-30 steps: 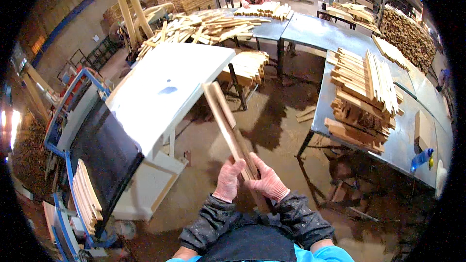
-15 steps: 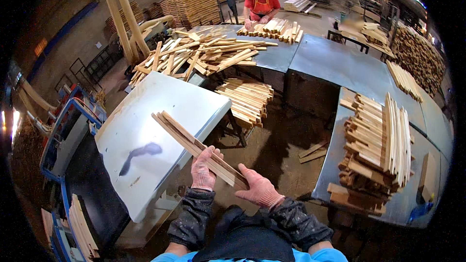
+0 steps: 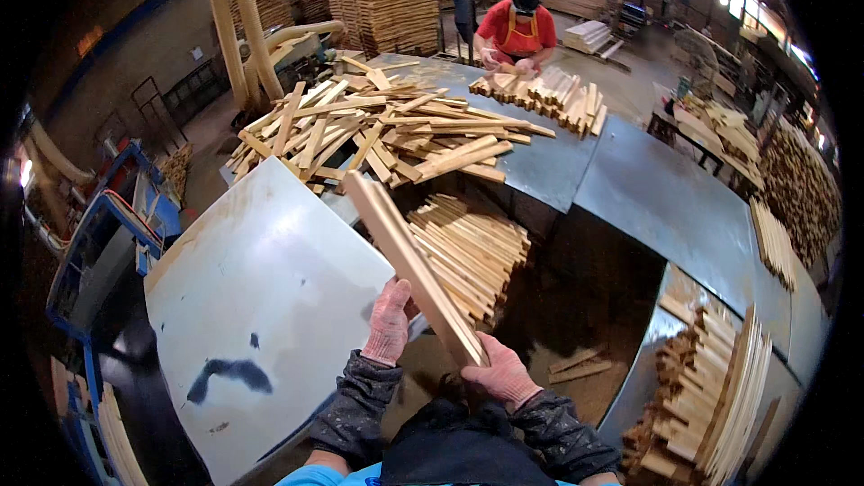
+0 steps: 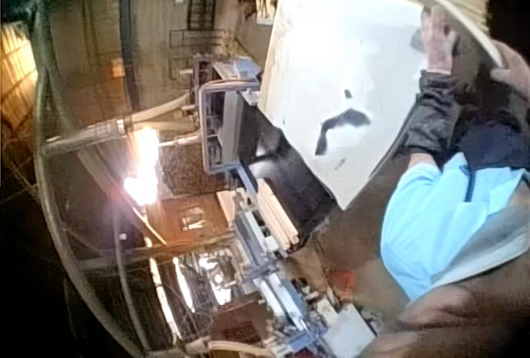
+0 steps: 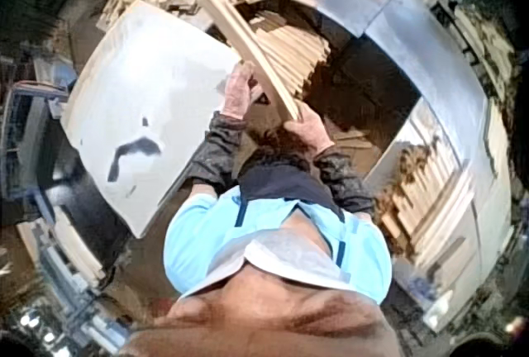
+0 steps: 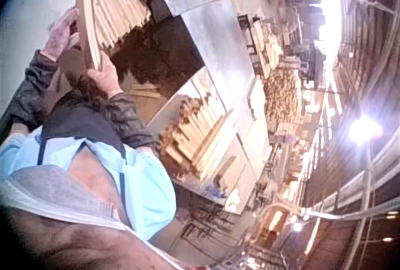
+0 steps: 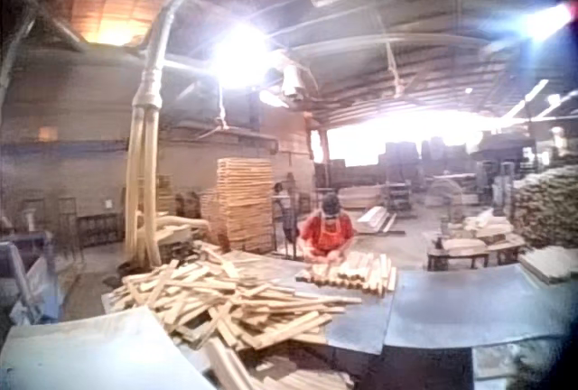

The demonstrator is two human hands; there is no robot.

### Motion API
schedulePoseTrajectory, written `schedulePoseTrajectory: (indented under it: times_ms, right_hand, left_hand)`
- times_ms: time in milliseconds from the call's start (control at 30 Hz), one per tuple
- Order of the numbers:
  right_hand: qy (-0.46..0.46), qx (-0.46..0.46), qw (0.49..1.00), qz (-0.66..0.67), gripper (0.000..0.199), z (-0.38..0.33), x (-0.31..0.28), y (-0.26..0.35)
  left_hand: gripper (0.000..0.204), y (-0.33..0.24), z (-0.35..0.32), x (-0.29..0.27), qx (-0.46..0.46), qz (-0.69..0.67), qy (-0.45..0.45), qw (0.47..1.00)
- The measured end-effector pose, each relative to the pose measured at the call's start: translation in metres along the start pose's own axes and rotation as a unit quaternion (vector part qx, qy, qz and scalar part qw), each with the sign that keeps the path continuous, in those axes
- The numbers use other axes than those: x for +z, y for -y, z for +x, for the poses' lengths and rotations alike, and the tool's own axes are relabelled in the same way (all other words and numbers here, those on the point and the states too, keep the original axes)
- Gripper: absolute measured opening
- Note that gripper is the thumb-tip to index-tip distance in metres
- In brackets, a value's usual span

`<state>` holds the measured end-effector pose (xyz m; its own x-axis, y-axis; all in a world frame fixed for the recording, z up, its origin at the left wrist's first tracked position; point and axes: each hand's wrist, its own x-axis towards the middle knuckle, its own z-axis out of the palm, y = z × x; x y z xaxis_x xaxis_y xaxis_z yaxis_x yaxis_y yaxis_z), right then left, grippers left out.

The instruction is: The person walks through a workshop and gathers stacks of wooden planks from a metal table. They carry the planks to a conveyor belt and place them onto the moving belt. The person then retrieves more planks from the floor and table, continuing to load them onto the conveyor.

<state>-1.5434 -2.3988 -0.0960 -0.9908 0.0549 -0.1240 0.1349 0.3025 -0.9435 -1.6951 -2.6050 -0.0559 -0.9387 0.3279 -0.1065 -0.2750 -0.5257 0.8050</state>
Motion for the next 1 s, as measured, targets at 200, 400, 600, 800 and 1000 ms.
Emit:
schedulePoseTrajectory:
  times_ms: [200, 400, 600, 800, 1000]
  right_hand:
    - [0.119, 0.147, 0.969, 0.159, 0.078, 0.115, -0.049, -0.001]
    - [0.188, 0.153, 0.947, 0.211, 0.068, 0.252, -0.037, -0.024]
    - [0.260, 0.032, 0.949, 0.172, 0.050, 0.469, 0.047, 0.086]
    - [0.126, 0.004, 0.979, 0.159, 0.074, 0.710, 0.205, 0.246]
    - [0.248, -0.154, 0.947, 0.130, 0.065, 0.639, 0.255, 0.206]
  left_hand:
    - [0.075, -0.022, 0.097, -0.076, 0.199, 0.473, -0.209, 0.832]
    - [0.080, -0.022, 0.113, -0.088, 0.150, 0.729, -0.261, 0.615]
    - [0.083, -0.033, 0.116, -0.075, 0.114, 0.763, -0.316, 0.553]
    - [0.083, -0.020, 0.140, -0.082, 0.097, 0.773, -0.317, 0.541]
    - [0.083, -0.020, 0.136, -0.078, 0.090, 0.771, -0.320, 0.543]
